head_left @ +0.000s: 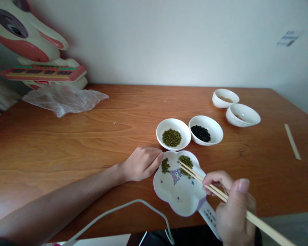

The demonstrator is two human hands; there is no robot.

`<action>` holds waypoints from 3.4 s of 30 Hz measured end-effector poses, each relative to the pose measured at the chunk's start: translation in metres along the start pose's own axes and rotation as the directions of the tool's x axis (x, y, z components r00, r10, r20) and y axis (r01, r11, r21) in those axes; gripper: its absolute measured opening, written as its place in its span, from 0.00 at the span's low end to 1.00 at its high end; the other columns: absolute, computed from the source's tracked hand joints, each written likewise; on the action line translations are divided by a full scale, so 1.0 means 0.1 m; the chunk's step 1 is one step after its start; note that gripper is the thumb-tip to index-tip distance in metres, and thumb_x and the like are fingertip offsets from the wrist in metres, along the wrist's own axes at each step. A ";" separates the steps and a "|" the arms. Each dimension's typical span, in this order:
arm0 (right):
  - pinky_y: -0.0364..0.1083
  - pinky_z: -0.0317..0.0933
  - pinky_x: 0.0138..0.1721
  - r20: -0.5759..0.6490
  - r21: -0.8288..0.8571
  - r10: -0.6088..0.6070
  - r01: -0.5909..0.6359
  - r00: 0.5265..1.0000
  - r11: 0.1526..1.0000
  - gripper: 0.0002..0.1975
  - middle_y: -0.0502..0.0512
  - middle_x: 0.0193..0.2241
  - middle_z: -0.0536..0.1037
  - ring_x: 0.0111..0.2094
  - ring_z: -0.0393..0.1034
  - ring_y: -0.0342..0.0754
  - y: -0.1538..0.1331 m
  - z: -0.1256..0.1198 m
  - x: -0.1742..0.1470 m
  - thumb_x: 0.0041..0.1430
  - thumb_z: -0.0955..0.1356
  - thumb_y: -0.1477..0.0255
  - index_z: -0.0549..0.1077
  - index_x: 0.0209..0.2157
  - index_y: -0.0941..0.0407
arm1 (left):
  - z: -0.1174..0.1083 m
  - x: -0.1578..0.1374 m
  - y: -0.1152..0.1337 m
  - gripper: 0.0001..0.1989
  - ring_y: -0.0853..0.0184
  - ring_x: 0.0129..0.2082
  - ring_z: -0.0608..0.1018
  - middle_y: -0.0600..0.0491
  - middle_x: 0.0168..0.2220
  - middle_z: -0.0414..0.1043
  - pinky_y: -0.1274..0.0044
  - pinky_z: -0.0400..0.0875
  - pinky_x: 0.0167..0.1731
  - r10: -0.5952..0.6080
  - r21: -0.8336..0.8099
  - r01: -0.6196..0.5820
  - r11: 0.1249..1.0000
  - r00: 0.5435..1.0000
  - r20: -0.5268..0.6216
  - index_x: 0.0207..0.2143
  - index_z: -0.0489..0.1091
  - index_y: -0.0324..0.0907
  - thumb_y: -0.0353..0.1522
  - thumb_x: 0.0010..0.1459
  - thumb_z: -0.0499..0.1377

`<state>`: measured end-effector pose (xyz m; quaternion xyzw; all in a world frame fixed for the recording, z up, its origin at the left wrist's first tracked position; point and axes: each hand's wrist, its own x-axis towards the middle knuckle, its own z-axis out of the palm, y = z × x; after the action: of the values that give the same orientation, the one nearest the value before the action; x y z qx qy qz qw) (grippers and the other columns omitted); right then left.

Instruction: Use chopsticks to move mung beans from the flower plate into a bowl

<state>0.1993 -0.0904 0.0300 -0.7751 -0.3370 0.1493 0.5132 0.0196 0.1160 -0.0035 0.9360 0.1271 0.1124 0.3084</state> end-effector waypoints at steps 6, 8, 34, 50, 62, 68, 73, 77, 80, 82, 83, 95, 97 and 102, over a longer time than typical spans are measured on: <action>0.46 0.60 0.28 0.008 -0.004 0.014 -0.014 1.000 1.000 0.43 0.54 0.20 0.75 0.25 0.69 0.47 0.00 0.03 0.04 0.71 0.48 0.41 0.76 0.24 0.54 | 0.00 -0.01 0.01 0.19 0.67 0.28 0.66 0.55 0.29 0.65 0.74 0.61 0.34 -0.008 -0.014 0.008 1.000 1.000 0.001 0.31 0.56 0.44 0.36 0.78 0.41; 0.47 0.59 0.28 0.008 -0.009 0.026 -0.026 1.000 1.000 0.44 0.54 0.20 0.75 0.24 0.69 0.47 0.00 0.04 0.04 0.70 0.48 0.40 0.76 0.24 0.54 | 0.00 0.00 0.01 0.19 0.67 0.28 0.66 0.55 0.29 0.65 0.74 0.62 0.34 -0.014 -0.008 0.014 1.000 1.000 0.006 0.31 0.57 0.44 0.36 0.78 0.41; 0.46 0.59 0.26 -0.062 -0.012 0.003 -0.004 0.998 1.000 0.44 0.54 0.19 0.74 0.23 0.69 0.47 -0.05 0.06 0.05 0.73 0.47 0.44 0.76 0.22 0.56 | 0.00 0.00 0.01 0.20 0.67 0.29 0.69 0.54 0.29 0.67 0.74 0.63 0.34 -0.007 0.017 0.007 1.000 1.000 0.007 0.31 0.60 0.43 0.36 0.78 0.41; 0.52 0.62 0.29 -0.444 0.084 -0.229 0.294 0.866 0.952 0.44 0.58 0.18 0.69 0.23 0.70 0.54 -0.18 0.13 0.18 0.67 0.44 0.40 0.69 0.18 0.53 | 0.00 0.00 0.01 0.20 0.67 0.29 0.69 0.53 0.29 0.68 0.74 0.65 0.35 -0.011 0.029 0.011 1.000 1.000 0.002 0.31 0.60 0.43 0.36 0.78 0.41; 0.51 0.64 0.24 -0.204 0.000 -0.156 0.159 0.966 0.987 0.49 0.61 0.18 0.77 0.22 0.74 0.54 0.08 -0.17 0.09 0.65 0.45 0.35 0.74 0.16 0.54 | 0.00 0.00 0.00 0.20 0.67 0.28 0.68 0.54 0.29 0.68 0.74 0.64 0.33 -0.008 0.043 0.008 0.999 1.000 -0.006 0.31 0.61 0.43 0.36 0.78 0.41; 0.47 0.64 0.22 0.032 0.007 -0.087 0.086 0.996 0.996 0.50 0.59 0.19 0.78 0.22 0.74 0.51 0.20 -0.20 0.10 0.68 0.43 0.39 0.79 0.22 0.55 | 0.00 0.00 0.02 0.21 0.67 0.28 0.68 0.54 0.29 0.67 0.73 0.64 0.33 -0.008 0.028 0.008 1.000 1.000 -0.003 0.31 0.61 0.43 0.36 0.78 0.41; 0.46 0.63 0.23 0.057 0.006 -0.049 0.049 0.997 0.999 0.48 0.57 0.19 0.76 0.23 0.74 0.49 0.14 -0.05 0.08 0.69 0.43 0.40 0.78 0.24 0.55 | -0.01 0.00 0.02 0.20 0.67 0.29 0.68 0.54 0.29 0.67 0.73 0.63 0.34 -0.018 0.026 0.018 0.999 1.000 0.010 0.31 0.59 0.43 0.36 0.78 0.40; 0.45 0.61 0.23 0.052 -0.001 -0.021 0.021 0.998 1.000 0.47 0.56 0.19 0.76 0.22 0.72 0.48 0.12 0.03 0.09 0.70 0.44 0.41 0.77 0.23 0.55 | -0.01 0.00 0.01 0.19 0.67 0.29 0.68 0.54 0.29 0.66 0.73 0.63 0.34 -0.025 0.018 0.025 1.000 1.000 0.018 0.31 0.59 0.43 0.36 0.78 0.41; 0.46 0.60 0.23 0.049 0.017 -0.007 0.006 0.999 1.000 0.46 0.56 0.19 0.75 0.23 0.71 0.48 0.05 0.08 0.07 0.70 0.45 0.40 0.77 0.23 0.55 | -0.01 0.00 0.01 0.19 0.67 0.29 0.68 0.54 0.30 0.66 0.74 0.63 0.34 -0.029 0.014 0.029 0.999 0.999 0.022 0.31 0.59 0.43 0.36 0.78 0.41; 0.46 0.59 0.24 0.024 0.025 0.015 -0.016 1.000 1.000 0.45 0.56 0.19 0.75 0.23 0.70 0.48 0.01 0.11 0.06 0.70 0.46 0.41 0.76 0.23 0.55 | -0.01 0.00 0.01 0.19 0.67 0.29 0.68 0.54 0.30 0.66 0.74 0.63 0.34 -0.026 0.011 0.026 1.000 0.999 0.022 0.32 0.59 0.43 0.36 0.78 0.41; 0.46 0.59 0.25 0.008 0.025 0.029 -0.029 1.000 0.999 0.45 0.55 0.19 0.74 0.24 0.69 0.48 0.00 0.11 0.05 0.71 0.46 0.41 0.76 0.23 0.55 | -0.01 0.00 0.01 0.19 0.67 0.29 0.68 0.54 0.30 0.66 0.74 0.63 0.34 -0.026 0.009 0.026 1.000 0.999 0.022 0.32 0.59 0.43 0.36 0.78 0.41; 0.46 0.58 0.27 -0.034 0.032 0.072 -0.070 0.997 0.997 0.43 0.54 0.19 0.74 0.24 0.68 0.47 -0.06 0.15 0.04 0.72 0.49 0.42 0.76 0.23 0.54 | -0.01 0.00 0.01 0.19 0.67 0.29 0.68 0.54 0.30 0.66 0.75 0.62 0.34 -0.024 0.013 0.024 1.000 0.999 0.023 0.32 0.58 0.43 0.36 0.78 0.40; 0.46 0.58 0.27 -0.029 0.043 0.061 -0.060 0.998 0.997 0.43 0.54 0.19 0.73 0.24 0.68 0.47 -0.06 0.15 0.04 0.71 0.49 0.42 0.76 0.22 0.54 | -0.01 0.00 0.02 0.19 0.67 0.29 0.68 0.54 0.30 0.66 0.75 0.62 0.34 -0.028 0.017 0.027 0.999 0.999 0.022 0.32 0.58 0.43 0.36 0.78 0.40; 0.47 0.59 0.25 0.051 0.065 0.071 -0.074 0.996 0.995 0.45 0.56 0.19 0.74 0.25 0.70 0.49 0.05 0.12 0.05 0.68 0.46 0.38 0.76 0.23 0.54 | -0.01 0.00 0.02 0.19 0.67 0.30 0.68 0.54 0.30 0.67 0.75 0.63 0.35 -0.036 0.017 0.035 0.999 0.999 0.027 0.32 0.59 0.43 0.36 0.78 0.40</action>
<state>0.1980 -0.0800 0.0215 -0.7654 -0.3160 0.1977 0.5246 0.0193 0.1150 -0.0019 0.9376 0.1405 0.0931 0.3041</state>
